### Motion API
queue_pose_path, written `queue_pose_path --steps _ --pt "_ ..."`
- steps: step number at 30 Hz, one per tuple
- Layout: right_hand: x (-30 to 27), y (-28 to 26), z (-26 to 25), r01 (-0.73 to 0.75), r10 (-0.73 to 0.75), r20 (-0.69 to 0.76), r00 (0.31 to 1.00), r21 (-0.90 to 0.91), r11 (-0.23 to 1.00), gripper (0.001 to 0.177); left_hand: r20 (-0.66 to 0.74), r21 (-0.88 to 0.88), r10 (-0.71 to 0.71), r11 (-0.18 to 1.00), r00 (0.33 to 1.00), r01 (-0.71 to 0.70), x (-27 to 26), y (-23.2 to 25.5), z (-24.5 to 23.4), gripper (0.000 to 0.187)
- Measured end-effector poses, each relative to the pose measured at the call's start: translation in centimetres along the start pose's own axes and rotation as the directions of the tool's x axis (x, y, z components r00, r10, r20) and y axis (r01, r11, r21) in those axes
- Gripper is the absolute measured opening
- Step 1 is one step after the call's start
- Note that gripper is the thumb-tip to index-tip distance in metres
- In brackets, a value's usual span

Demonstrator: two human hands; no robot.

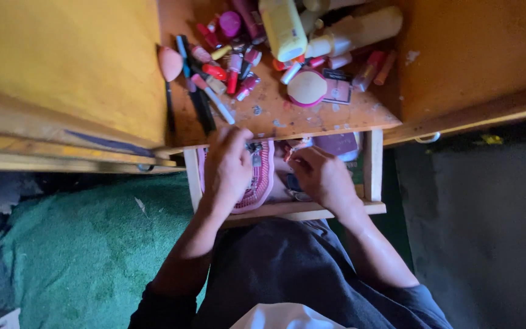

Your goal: Organizing and arranging various cosmetic products, including bottles, brushes, and compacts, between a shelf and a drawer.

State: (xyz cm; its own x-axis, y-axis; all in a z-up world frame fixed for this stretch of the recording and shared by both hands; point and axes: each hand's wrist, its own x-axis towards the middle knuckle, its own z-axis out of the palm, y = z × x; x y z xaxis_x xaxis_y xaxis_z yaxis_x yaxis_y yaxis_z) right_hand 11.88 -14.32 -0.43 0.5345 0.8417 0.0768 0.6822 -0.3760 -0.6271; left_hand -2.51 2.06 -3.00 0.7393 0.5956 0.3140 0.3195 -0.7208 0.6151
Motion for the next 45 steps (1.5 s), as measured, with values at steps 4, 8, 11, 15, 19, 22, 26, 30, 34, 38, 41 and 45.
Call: queue_pose_path --steps 4,8,11,15,19,22,26,30,34,38,41,45 --pt "2.9 -3.5 1.7 0.176 -0.176 -0.009 0.984 0.135 0.975 0.02 -0.089 0.299 0.014 0.954 0.996 0.013 0.8 -0.9 -3.1 0.07" --pt "5.9 -6.0 3.6 0.254 -0.254 -0.007 0.967 0.089 0.963 0.016 -0.051 0.37 -0.008 0.929 0.999 0.027 -0.4 -2.6 -2.8 0.063" --pt "8.5 -6.8 5.1 0.335 -0.335 -0.012 0.942 0.019 0.942 0.02 -0.091 0.308 0.008 0.951 0.996 0.02 -1.1 -3.7 -2.6 0.054" --pt "10.8 -7.0 7.0 0.258 -0.269 -0.005 0.963 -0.261 0.93 0.032 -0.188 0.212 0.061 0.977 0.98 -0.02 -1.7 -6.0 -1.5 0.029" --pt "13.5 -5.2 10.1 0.133 -0.149 -0.015 0.989 -0.363 0.922 0.031 -0.245 0.205 0.159 0.973 0.956 -0.109 -1.6 -6.0 -2.4 0.022" --pt "14.6 -5.7 10.0 0.099 -0.13 -0.046 0.99 -0.423 0.901 0.03 -0.297 0.231 0.198 0.964 0.934 -0.13 -2.2 -6.3 -2.5 0.023" --pt "15.6 -5.9 10.6 0.002 -0.053 -0.084 0.995 -0.516 0.856 0.045 -0.347 0.24 0.21 0.962 0.914 -0.13 -1.3 -5.7 -3.2 0.024" --pt "16.1 -4.5 9.9 0.114 -0.167 -0.105 0.98 -0.386 0.915 0.031 -0.197 0.258 0.128 0.963 0.972 -0.075 -0.6 -3.9 -4.3 0.032" --pt "15.5 -3.2 9.6 0.129 -0.186 -0.134 0.973 -0.348 0.929 0.029 -0.098 0.275 0.058 0.961 0.993 -0.029 -0.9 -4.2 -3.6 0.029" --pt "15.1 -2.6 9.5 0.111 -0.168 -0.144 0.975 -0.342 0.933 0.035 -0.124 0.237 0.097 0.969 0.988 -0.065 -0.9 -5.4 -2.7 0.025" --pt "14.8 -2.9 9.4 0.124 -0.184 -0.157 0.97 -0.332 0.935 0.032 -0.088 0.224 0.099 0.971 0.991 -0.077 -0.8 -5.8 -2.5 0.021" --pt "14.9 -3.6 9.3 0.132 -0.197 -0.164 0.966 -0.339 0.931 0.032 -0.085 0.194 0.269 0.949 0.959 -0.249 -0.5 -5.7 -2.7 0.018"
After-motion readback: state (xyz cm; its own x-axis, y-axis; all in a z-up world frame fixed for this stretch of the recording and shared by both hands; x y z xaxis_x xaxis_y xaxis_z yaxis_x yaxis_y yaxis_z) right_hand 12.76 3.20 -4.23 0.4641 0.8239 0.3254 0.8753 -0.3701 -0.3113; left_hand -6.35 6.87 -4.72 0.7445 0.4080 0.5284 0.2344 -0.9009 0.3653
